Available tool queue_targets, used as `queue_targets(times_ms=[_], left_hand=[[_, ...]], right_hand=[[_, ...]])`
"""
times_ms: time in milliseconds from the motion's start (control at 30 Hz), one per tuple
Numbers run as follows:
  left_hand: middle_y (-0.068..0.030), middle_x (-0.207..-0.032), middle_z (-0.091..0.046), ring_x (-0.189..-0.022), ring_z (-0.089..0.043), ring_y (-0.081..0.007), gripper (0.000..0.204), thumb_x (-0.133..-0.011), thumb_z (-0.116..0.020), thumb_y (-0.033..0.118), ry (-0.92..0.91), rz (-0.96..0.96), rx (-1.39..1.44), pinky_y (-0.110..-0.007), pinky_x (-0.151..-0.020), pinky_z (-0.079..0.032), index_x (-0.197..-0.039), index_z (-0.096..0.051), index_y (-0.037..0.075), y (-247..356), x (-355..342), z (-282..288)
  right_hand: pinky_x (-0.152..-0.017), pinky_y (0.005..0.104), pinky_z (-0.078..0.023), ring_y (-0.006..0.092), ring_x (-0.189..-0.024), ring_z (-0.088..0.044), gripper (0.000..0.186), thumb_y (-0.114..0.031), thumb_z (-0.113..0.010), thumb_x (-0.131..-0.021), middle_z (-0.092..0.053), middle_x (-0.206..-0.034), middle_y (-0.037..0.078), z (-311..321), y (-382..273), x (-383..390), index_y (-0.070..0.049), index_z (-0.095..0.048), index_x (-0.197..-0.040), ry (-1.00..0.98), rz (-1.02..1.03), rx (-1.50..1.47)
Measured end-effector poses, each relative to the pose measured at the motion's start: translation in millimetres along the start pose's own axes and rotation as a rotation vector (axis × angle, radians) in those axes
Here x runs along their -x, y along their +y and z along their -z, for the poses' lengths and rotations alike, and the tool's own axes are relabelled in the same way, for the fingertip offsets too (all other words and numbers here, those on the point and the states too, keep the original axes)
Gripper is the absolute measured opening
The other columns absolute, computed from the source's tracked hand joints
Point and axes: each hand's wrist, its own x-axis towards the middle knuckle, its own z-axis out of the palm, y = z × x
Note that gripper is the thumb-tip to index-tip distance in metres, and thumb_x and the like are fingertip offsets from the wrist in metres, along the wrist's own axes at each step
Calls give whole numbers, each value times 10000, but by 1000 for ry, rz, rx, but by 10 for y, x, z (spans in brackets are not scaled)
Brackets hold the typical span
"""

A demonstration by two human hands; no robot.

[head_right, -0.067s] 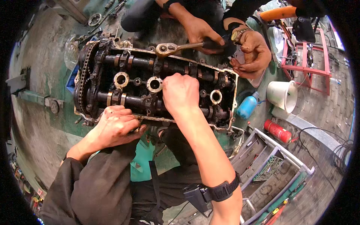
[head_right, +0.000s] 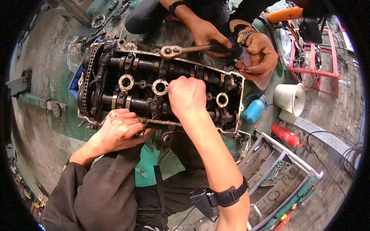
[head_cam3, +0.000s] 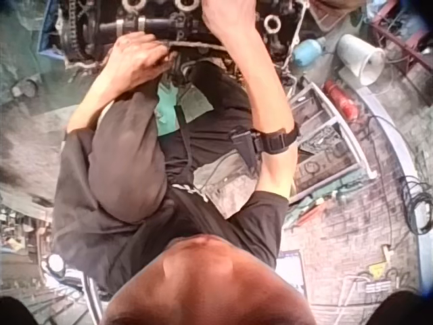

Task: The person works on a disassembled engine block, using a wrench to tighten bolts on the cylinder head while another person assists. The camera wearer stabilizes the engine and manipulates bolts with both hands.

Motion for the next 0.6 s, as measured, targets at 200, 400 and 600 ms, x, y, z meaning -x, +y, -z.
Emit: queue_targets(times_ms=[200, 400, 600], left_hand=[[-12, -573, -535, -600, -544, -182, 271, -717, -752, 200, -48, 57, -25, -319, -625, -422, -598, -526, 108, 169, 106, 214], [-3, -603, -555, -601, -541, -177, 232, -718, -753, 187, 141, 52, -13, -315, -644, -420, -626, -553, 114, 208, 116, 357], [0, -616, -554, -568, -527, -175, 220, -714, -756, 160, 175, 54, 4, -306, -575, -413, -638, -556, 109, 205, 194, 474]], right_hand=[[-571, 402, -522, 342, -623, -633, 54, -45, -589, -629, -607, -660, 184, -92, -84, -28, -1, -621, -632, 199, 151, -65], [-634, 459, -516, 383, -649, -623, 98, -102, -578, -688, -607, -672, 211, -10, 143, -29, -21, -632, -686, 105, 292, -102], [-667, 446, -527, 365, -716, -641, 70, -80, -615, -652, -629, -723, 208, 151, 265, 58, -37, -650, -696, 10, 124, -243]])
